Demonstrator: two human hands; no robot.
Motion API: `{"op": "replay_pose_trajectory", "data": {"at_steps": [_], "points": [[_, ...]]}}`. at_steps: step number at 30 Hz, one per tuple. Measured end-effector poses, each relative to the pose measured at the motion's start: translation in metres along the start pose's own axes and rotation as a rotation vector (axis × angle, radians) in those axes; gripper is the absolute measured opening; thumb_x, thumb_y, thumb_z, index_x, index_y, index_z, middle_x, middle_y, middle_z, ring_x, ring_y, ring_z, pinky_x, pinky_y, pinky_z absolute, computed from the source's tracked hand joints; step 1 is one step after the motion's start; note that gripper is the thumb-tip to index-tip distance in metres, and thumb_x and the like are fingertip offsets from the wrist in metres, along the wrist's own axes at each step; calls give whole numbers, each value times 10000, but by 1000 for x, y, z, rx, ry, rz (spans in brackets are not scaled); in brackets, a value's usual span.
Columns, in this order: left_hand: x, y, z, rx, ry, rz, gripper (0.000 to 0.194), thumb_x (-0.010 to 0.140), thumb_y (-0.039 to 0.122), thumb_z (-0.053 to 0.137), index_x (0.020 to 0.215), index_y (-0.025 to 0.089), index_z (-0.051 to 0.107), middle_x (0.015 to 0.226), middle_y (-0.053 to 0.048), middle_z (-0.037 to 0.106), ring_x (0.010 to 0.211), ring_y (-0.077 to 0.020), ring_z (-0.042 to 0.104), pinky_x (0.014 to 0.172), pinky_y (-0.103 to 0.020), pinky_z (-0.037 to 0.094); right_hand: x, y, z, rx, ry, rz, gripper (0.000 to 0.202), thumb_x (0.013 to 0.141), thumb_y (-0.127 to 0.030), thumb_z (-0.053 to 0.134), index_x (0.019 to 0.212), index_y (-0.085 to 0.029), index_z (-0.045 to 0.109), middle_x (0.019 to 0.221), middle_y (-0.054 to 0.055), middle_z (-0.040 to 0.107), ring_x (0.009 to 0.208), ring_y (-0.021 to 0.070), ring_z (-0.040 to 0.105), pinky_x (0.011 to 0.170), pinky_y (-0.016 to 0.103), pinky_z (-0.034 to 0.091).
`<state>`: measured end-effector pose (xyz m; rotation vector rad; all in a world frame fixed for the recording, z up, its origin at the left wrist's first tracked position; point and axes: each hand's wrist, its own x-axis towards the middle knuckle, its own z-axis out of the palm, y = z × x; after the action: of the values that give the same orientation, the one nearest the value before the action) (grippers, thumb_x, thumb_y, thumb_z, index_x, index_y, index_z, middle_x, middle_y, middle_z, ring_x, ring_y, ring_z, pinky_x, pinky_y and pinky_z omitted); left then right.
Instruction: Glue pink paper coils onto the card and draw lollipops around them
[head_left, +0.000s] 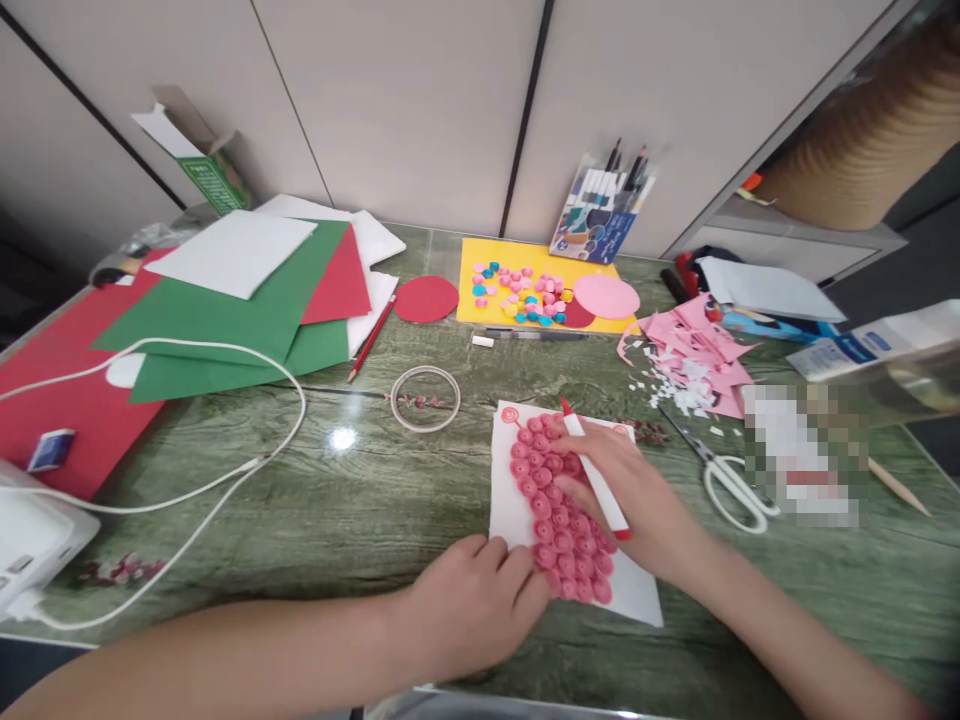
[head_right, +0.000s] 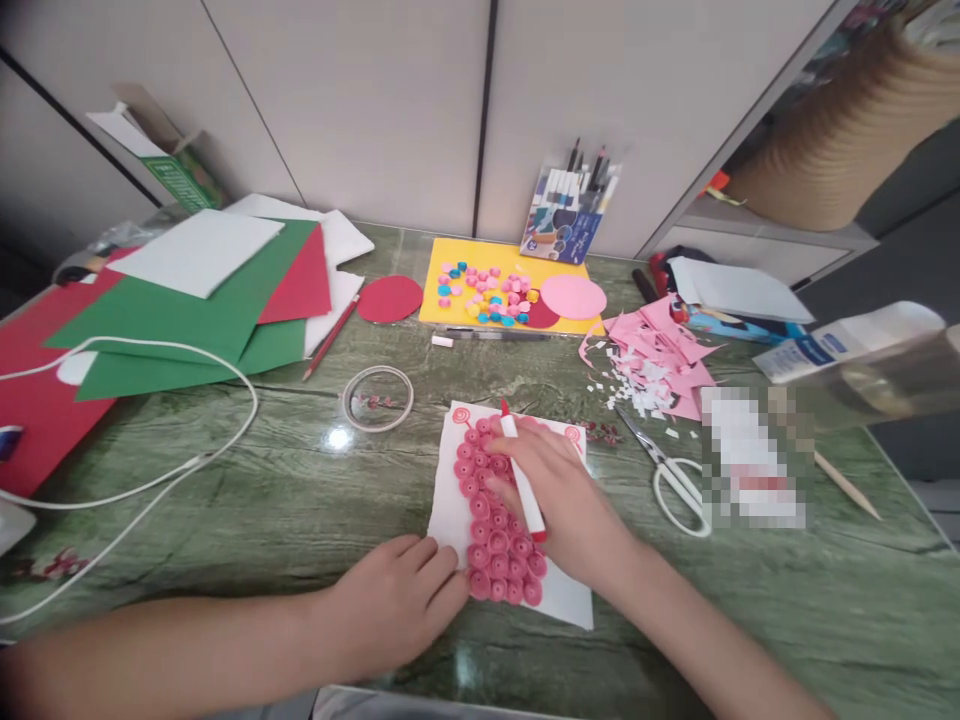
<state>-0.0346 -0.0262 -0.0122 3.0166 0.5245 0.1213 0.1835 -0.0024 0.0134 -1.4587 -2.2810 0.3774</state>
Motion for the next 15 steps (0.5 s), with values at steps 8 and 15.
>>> {"op": "replay_pose_trajectory", "data": {"at_steps": [8,15], "points": [[0,-6,-3,-17,212,46,83,839,126,427,783,175,464,662,3,514,546,-133,521,470,-245,450,-41,-29,10,-100,14,4,298,838,-217,541,1132,-234,500,1185,91,600,1182,260,489,918,455,471],[-1,-2,1,-114,237,155,114,845,143,439,750,161,500,789,-48,613,703,-149,585,627,-267,498,-62,-16,6,-97,93,112,300,851,-315,526,1136,-226,542,1128,98,614,1140,292,510,868,444,475]]}}
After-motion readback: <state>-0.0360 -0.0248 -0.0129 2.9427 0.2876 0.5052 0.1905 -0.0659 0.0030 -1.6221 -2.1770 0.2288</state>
